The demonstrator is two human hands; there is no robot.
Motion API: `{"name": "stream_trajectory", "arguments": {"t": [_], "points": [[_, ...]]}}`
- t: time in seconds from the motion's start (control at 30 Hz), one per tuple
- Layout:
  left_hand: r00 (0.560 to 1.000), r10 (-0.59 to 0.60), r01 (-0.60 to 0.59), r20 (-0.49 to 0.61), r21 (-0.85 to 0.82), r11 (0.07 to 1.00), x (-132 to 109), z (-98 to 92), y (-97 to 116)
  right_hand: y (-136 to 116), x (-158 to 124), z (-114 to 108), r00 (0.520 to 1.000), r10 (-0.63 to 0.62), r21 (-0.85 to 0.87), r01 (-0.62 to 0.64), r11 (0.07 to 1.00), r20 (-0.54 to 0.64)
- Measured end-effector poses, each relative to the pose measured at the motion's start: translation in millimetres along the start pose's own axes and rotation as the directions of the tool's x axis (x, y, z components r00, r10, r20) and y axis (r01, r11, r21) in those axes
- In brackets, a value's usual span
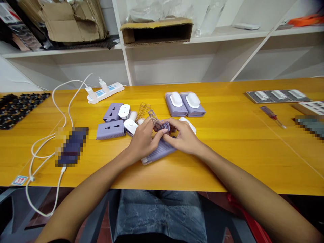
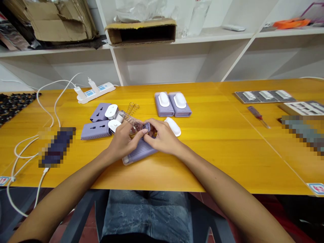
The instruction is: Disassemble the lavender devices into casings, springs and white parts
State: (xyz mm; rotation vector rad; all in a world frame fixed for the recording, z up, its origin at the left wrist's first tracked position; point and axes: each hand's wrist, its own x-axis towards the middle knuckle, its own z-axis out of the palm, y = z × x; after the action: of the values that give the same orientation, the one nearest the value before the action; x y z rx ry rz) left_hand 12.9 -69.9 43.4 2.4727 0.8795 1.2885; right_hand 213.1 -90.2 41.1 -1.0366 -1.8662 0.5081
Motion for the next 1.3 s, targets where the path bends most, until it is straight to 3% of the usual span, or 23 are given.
{"name": "stream_trajectory", "arguments": {"t": [0.33, 0.7, 0.83, 1.0, 1.17, 1.3], "points": [[1.000, -0.003, 0.003, 0.012, 0.012, 1.000, -0.6, 0.2, -0.7, 0.8, 0.5, -1.4, 1.000, 0.026, -0.010, -0.026, 1.000, 0.014], [0.985, -0.071, 0.067, -0.157, -0.033, 0.997, 4.2, -1.6, 4.1, -1.9, 4.3, -6.3, 0.994, 0.111, 0.167, -0.109, 0.980, -0.002], [0.954, -0.213, 0.181, -0.212, -0.162, 0.970, 8.1, -3.6, 1.4, 1.4, 5.5, -6.3, 0.985, 0.172, 0.265, -0.163, 0.950, -0.015], [0.871, -0.421, 0.317, -0.253, -0.365, 0.876, 13.2, -8.7, -6.7, 8.0, 9.5, -8.8, 0.972, 0.231, 0.344, -0.204, 0.916, -0.040], [0.836, -0.449, 0.318, -0.315, -0.389, 0.865, 17.6, -16.9, -20.8, 15.6, 14.2, -13.8, 0.957, 0.273, 0.397, -0.213, 0.893, -0.101], [0.849, -0.440, 0.314, -0.291, -0.391, 0.865, 18.0, -16.3, -28.1, 17.5, 15.4, -15.9, 0.953, 0.278, 0.404, -0.209, 0.890, -0.118]]}}
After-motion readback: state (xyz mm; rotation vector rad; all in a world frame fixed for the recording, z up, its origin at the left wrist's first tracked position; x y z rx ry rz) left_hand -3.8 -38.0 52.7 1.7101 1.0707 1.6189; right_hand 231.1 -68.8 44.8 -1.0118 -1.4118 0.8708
